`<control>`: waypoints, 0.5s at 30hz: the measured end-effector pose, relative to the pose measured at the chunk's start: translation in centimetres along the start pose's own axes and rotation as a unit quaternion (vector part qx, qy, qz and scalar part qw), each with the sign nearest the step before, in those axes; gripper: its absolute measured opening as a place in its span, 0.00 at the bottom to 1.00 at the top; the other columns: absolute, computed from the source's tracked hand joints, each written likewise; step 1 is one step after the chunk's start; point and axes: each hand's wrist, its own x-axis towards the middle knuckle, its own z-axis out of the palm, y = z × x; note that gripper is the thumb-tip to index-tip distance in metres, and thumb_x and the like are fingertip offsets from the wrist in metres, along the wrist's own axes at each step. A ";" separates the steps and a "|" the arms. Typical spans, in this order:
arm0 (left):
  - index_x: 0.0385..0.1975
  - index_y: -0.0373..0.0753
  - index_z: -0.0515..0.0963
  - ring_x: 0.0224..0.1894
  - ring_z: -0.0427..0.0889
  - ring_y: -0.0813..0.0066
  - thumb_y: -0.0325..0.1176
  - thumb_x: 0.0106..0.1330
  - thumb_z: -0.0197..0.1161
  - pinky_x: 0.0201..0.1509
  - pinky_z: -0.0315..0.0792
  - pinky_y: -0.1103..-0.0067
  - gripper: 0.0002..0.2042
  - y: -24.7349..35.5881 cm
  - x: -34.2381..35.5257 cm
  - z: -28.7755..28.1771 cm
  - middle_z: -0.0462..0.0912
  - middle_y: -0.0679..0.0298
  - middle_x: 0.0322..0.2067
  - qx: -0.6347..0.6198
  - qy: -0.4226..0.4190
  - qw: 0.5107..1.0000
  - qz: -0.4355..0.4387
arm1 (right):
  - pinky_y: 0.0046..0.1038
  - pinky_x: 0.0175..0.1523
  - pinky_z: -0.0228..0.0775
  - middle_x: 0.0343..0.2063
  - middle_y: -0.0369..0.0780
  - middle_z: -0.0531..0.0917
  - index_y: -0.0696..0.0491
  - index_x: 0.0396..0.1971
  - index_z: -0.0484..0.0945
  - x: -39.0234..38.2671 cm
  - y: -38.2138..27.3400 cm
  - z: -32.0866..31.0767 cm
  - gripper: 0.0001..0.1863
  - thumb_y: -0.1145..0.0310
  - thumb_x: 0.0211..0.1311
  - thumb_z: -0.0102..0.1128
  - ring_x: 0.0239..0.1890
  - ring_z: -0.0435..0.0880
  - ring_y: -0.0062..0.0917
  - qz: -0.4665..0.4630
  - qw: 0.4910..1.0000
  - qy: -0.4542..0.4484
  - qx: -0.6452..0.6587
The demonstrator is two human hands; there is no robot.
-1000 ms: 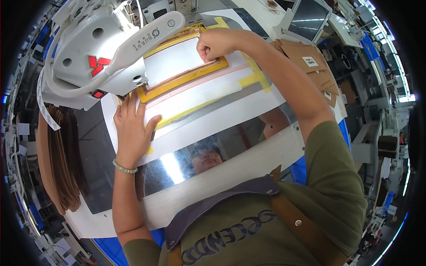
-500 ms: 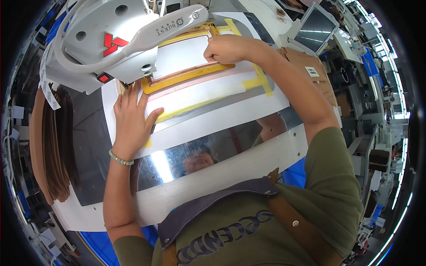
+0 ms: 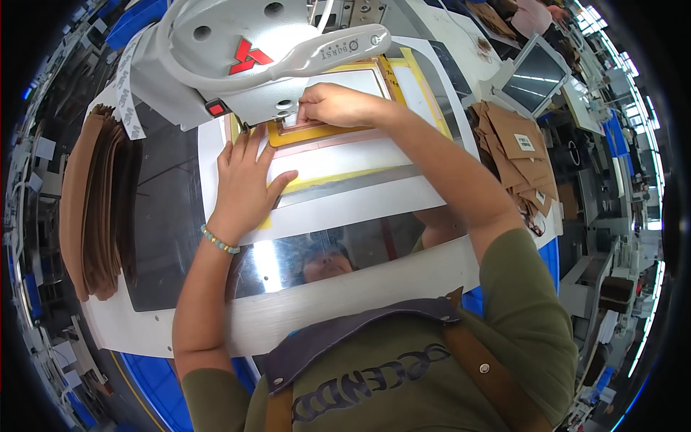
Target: Sewing leather components for bags using an industrial sewing machine.
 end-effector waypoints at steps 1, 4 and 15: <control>0.74 0.36 0.70 0.81 0.56 0.47 0.55 0.77 0.60 0.82 0.47 0.51 0.34 0.0 -0.1 -0.1 0.63 0.47 0.78 0.006 0.002 1.000 -0.007 | 0.34 0.60 0.78 0.48 0.46 0.90 0.58 0.58 0.83 0.3 -0.5 0.4 0.20 0.70 0.72 0.50 0.50 0.88 0.32 -0.008 1.000 -0.004 -0.002; 0.73 0.35 0.71 0.81 0.57 0.45 0.54 0.76 0.63 0.81 0.49 0.48 0.34 0.2 0.0 0.0 0.64 0.45 0.77 -0.013 0.027 1.000 0.006 | 0.30 0.57 0.79 0.47 0.41 0.89 0.61 0.56 0.82 2.1 1.2 2.0 0.16 0.71 0.77 0.52 0.47 0.87 0.25 -0.007 0.997 0.076 0.026; 0.58 0.35 0.83 0.58 0.85 0.49 0.37 0.72 0.68 0.62 0.79 0.63 0.19 -13.6 -6.2 -13.5 0.87 0.50 0.57 0.133 0.129 0.968 -0.171 | 0.26 0.67 0.72 0.58 0.42 0.85 0.59 0.56 0.85 -9.3 4.0 1.0 0.17 0.78 0.74 0.52 0.60 0.83 0.25 -0.146 0.958 0.245 0.028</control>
